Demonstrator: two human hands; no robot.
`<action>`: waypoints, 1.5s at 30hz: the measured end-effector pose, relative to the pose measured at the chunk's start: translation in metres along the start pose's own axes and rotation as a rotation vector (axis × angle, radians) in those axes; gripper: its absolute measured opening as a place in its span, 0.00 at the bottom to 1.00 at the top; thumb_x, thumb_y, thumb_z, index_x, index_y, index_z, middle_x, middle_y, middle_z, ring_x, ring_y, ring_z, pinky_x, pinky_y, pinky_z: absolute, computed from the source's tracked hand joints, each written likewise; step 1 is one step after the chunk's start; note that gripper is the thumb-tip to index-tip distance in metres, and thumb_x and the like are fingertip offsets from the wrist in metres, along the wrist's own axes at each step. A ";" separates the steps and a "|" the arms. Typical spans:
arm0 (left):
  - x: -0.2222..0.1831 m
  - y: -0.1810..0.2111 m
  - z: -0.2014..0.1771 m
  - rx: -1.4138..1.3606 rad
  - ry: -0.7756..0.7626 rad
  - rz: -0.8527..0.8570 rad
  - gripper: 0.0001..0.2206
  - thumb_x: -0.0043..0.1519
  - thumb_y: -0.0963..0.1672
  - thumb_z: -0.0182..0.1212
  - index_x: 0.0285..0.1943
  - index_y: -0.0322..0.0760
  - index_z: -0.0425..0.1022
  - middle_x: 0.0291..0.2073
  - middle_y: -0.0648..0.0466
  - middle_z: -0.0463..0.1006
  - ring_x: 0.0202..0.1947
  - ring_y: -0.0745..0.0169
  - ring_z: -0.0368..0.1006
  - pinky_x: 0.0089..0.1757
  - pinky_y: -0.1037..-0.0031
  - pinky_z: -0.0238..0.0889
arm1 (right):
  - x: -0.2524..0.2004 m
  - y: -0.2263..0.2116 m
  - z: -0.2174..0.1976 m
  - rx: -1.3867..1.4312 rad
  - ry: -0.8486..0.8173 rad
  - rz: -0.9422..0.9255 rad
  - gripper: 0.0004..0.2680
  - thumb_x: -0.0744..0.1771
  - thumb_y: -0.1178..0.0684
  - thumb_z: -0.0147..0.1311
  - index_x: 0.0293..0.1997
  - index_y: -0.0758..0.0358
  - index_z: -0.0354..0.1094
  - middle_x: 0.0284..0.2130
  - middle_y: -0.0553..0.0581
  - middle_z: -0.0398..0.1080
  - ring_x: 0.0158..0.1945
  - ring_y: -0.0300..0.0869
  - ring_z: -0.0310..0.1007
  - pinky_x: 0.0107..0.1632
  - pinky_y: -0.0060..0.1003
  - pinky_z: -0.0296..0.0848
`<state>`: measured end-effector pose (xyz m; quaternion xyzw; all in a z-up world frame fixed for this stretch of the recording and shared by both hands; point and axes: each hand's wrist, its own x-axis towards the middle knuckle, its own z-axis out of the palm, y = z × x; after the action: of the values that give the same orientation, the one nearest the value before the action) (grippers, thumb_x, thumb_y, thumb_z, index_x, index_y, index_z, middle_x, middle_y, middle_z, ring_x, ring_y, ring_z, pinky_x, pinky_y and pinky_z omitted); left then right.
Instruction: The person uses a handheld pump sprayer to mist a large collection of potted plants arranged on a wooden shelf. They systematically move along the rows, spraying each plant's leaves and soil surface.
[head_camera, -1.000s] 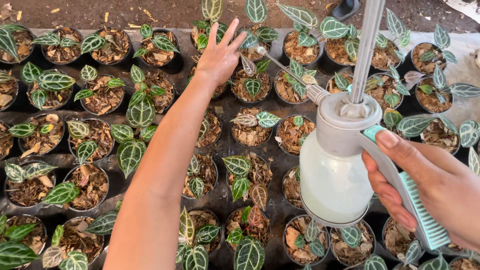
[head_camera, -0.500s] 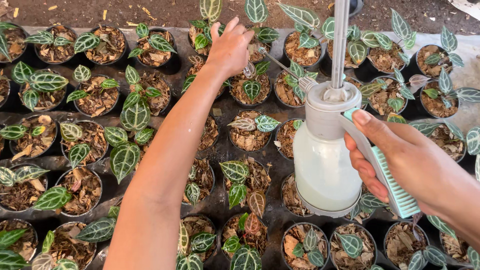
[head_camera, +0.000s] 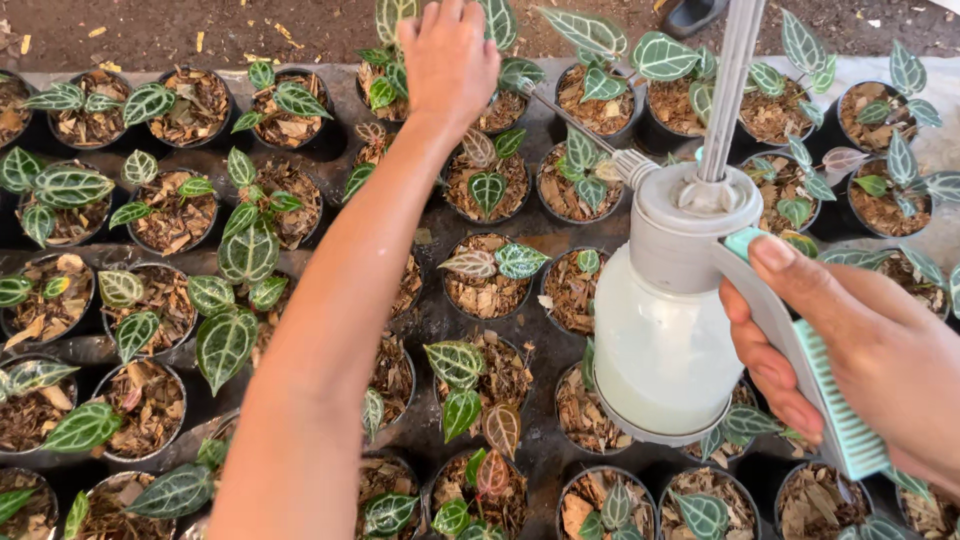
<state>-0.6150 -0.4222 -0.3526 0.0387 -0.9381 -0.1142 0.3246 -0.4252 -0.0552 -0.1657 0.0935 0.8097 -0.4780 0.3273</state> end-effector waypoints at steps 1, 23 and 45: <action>0.007 0.004 0.010 0.062 0.049 0.025 0.17 0.59 0.47 0.66 0.51 0.32 0.77 0.49 0.46 0.74 0.53 0.50 0.69 0.50 0.52 0.55 | 0.001 0.002 -0.004 0.001 0.013 0.014 0.20 0.73 0.36 0.35 0.44 0.69 0.60 0.17 0.61 0.56 0.11 0.44 0.53 0.13 0.42 0.58; 0.039 -0.017 0.082 -0.405 -0.155 -0.507 0.24 0.55 0.41 0.65 0.63 0.47 0.72 0.40 0.62 0.86 0.48 0.62 0.79 0.57 0.54 0.50 | 0.025 0.002 -0.015 0.050 -0.026 -0.061 0.19 0.72 0.37 0.36 0.44 0.69 0.61 0.16 0.60 0.59 0.12 0.42 0.55 0.13 0.41 0.59; 0.013 0.043 0.061 0.197 -0.296 0.462 0.08 0.53 0.35 0.62 0.24 0.37 0.82 0.80 0.53 0.50 0.79 0.46 0.31 0.67 0.38 0.34 | 0.072 0.141 -0.190 0.530 -0.721 0.153 0.20 0.67 0.33 0.37 0.38 0.64 0.59 0.17 0.69 0.63 0.12 0.58 0.66 0.10 0.53 0.69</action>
<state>-0.6631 -0.3705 -0.3810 -0.1617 -0.9658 0.0503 0.1964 -0.4990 0.1659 -0.2478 0.0611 0.4845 -0.6453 0.5875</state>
